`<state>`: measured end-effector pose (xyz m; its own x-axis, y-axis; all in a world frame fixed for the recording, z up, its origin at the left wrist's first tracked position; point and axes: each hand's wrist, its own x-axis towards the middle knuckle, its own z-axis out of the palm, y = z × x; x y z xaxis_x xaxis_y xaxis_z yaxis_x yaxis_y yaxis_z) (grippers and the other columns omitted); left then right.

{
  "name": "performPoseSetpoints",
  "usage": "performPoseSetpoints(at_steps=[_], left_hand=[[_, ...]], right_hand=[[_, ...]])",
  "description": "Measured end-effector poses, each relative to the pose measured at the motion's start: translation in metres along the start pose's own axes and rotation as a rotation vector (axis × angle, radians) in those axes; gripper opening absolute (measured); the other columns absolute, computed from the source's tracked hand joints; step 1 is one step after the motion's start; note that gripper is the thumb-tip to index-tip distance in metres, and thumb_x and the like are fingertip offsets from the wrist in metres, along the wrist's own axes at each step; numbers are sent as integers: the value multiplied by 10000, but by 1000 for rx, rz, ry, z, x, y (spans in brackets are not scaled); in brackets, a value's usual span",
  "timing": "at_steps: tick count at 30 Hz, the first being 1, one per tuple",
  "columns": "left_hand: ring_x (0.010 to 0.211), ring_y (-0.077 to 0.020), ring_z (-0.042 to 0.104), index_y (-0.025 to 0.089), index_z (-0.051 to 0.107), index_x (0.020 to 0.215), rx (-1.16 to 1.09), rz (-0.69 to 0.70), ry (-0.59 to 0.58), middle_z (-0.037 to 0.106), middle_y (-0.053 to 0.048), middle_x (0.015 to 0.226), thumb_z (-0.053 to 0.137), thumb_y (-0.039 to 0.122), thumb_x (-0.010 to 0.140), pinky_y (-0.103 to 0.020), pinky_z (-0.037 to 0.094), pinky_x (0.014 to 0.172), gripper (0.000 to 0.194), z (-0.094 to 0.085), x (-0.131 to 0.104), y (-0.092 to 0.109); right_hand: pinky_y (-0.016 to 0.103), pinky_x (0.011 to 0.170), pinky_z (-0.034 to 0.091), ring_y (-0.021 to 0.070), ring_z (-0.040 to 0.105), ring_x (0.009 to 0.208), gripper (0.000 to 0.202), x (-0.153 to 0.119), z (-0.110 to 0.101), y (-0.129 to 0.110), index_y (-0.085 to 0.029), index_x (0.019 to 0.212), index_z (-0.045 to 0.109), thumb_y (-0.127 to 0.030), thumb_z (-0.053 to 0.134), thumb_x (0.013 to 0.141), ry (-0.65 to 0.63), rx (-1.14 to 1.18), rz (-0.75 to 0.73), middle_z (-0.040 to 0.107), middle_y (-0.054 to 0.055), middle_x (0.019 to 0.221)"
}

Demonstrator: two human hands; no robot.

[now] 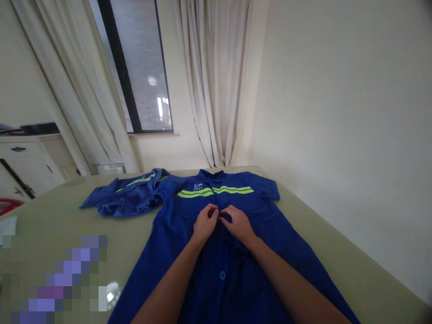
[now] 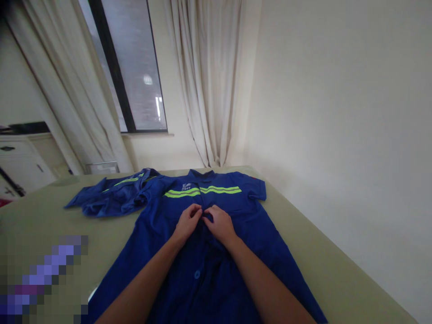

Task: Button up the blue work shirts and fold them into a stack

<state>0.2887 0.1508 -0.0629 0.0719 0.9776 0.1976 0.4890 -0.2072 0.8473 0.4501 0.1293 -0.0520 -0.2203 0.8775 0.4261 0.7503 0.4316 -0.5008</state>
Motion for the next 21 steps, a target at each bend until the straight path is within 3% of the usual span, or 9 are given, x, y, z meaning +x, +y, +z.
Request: performPoseSetpoints(at_steps=[4,7,13,21], left_hand=[[848,-185,691,258,706,1002,-4,-2,10,754,2,902,564,366,903,-287,525,799,204,-1,1,-2],[836,-191,693,257,723,1006,2,-8,15,758,-3,880,561,383,900,-294,532,794,231,-1,0,-2],[891,-195,709,262,741,1039,23,-12,19,782,-16,950,551,374,916,-304,534,858,252,-1,-2,1],[1034,-191,684,240,717,1070,71,56,51,739,-39,1111,562,300,928,-319,521,950,218,-1,-8,4]], right_hand=[[264,793,484,190,673,923,159,-2,0,-5,-241,1002,716,-254,559,982,3,-143,-2,701,39,977],[257,811,486,191,671,950,137,-2,0,-6,-241,1032,706,-302,603,965,-10,-170,-12,699,40,1004],[253,809,470,187,650,939,186,-1,2,-4,-229,1030,693,-301,523,1012,-47,-237,-44,685,48,1004],[251,808,465,177,630,917,226,-1,1,0,-243,1018,692,-262,467,1034,-56,-145,-70,658,43,975]])
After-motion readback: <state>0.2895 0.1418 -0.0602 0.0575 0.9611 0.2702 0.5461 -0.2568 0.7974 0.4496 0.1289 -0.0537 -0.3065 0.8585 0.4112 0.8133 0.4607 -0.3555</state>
